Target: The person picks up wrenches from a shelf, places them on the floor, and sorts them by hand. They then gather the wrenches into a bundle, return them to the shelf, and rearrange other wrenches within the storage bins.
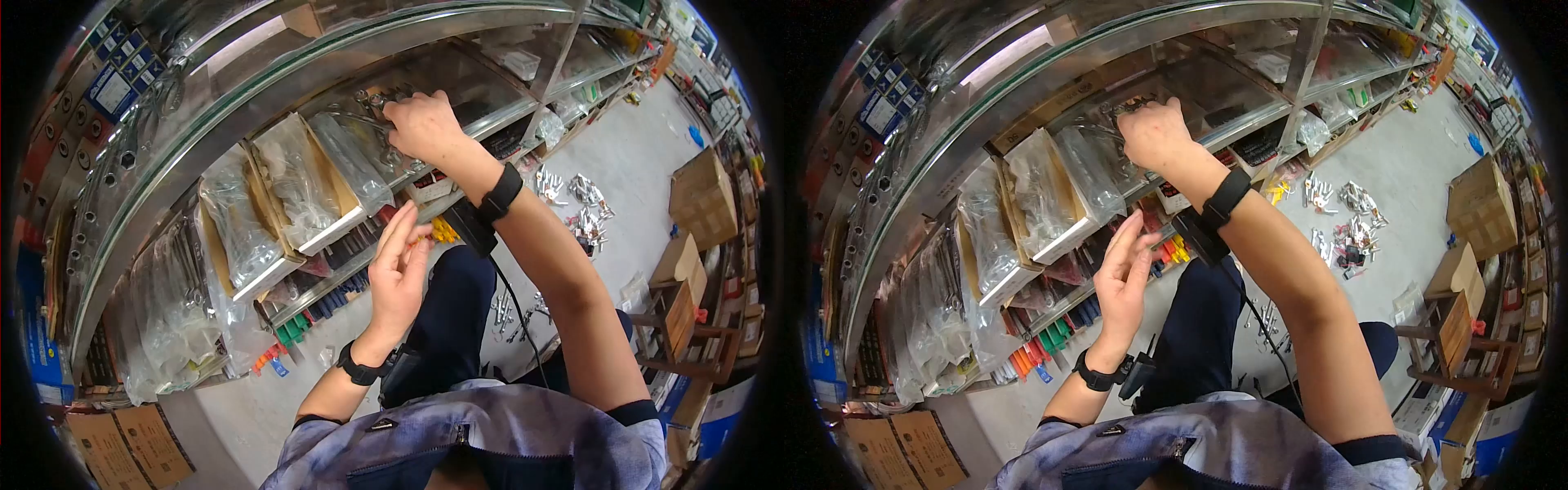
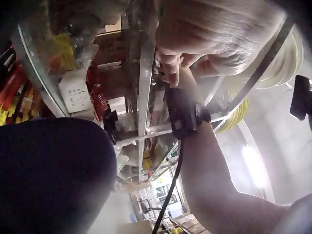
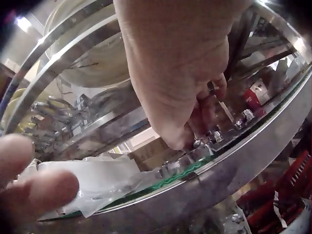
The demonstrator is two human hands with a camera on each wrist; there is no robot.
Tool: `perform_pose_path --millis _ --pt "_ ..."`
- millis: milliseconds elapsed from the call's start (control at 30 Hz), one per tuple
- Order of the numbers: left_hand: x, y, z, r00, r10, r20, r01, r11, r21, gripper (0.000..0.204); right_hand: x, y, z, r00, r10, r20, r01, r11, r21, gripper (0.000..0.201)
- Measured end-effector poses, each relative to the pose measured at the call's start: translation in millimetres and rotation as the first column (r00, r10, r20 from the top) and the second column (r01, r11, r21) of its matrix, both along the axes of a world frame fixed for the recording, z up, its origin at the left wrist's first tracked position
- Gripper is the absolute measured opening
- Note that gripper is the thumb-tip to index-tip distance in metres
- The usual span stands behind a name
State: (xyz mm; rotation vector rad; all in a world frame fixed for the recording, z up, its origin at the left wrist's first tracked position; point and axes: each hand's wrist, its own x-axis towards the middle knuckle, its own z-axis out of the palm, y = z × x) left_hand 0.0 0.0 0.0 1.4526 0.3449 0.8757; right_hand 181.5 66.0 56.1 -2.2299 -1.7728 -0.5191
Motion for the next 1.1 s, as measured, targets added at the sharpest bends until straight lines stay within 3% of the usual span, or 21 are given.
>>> perform_pose_path --millis 67,100,167,200,233,300,367,433,500,600,733,1100 --pt "2 2 11 0.996 0.082 0.038 -0.086 0.987 0.137 0.041 -3 -1 -2 0.998 0.031 -0.054 -0.021 0.984 0.178 0.010" --pt "1 0 16 0.995 0.089 0.049 -0.095 0.988 0.120 0.041 -10 -7 -2 0.998 0.037 -0.041 -0.030 0.986 0.163 0.010" --pt "3 5 23 0.985 0.160 0.066 -0.171 0.960 0.221 0.040 -19 -13 -6 0.982 0.035 -0.185 -0.007 0.988 0.151 0.008" --pt "5 9 23 0.970 0.240 0.031 -0.235 0.903 0.360 0.040 -24 -15 -5 0.985 -0.005 -0.170 0.023 0.994 0.107 0.010" --pt "6 13 26 0.971 0.237 0.031 -0.232 0.902 0.365 0.040 -26 -19 -5 0.985 -0.007 -0.171 0.027 0.993 0.111 0.010" --pt "8 17 34 0.871 0.481 -0.101 -0.241 0.597 0.765 0.042 -28 -28 -6 0.985 0.051 -0.165 -0.016 0.979 0.204 0.016" --pt "13 20 36 0.867 0.488 -0.105 -0.230 0.577 0.783 0.041 -30 -44 -7 0.977 0.063 -0.202 -0.015 0.973 0.230 0.018" --pt "18 20 33 0.806 0.568 -0.170 -0.124 0.442 0.889 0.040 -29 -57 -12 0.968 0.146 -0.202 -0.048 0.905 0.423 0.012" --pt "28 24 33 0.805 0.578 -0.131 -0.144 0.404 0.903 0.039 -24 -68 -16 0.966 0.132 -0.223 -0.033 0.916 0.399 0.009" --pt "43 34 32 0.673 0.723 -0.158 -0.010 0.222 0.975 0.035 -10 -74 -21 0.964 0.150 -0.221 -0.056 0.923 0.380 0.012" --pt "55 47 31 0.589 0.775 -0.229 0.091 0.218 0.972 0.033 9 -70 -25 0.965 0.222 -0.140 -0.135 0.876 0.462 0.013" --pt "62 57 33 0.622 0.753 -0.212 0.071 0.216 0.974 0.033 58 -58 -38 0.975 0.196 -0.107 -0.149 0.927 0.344 0.020"
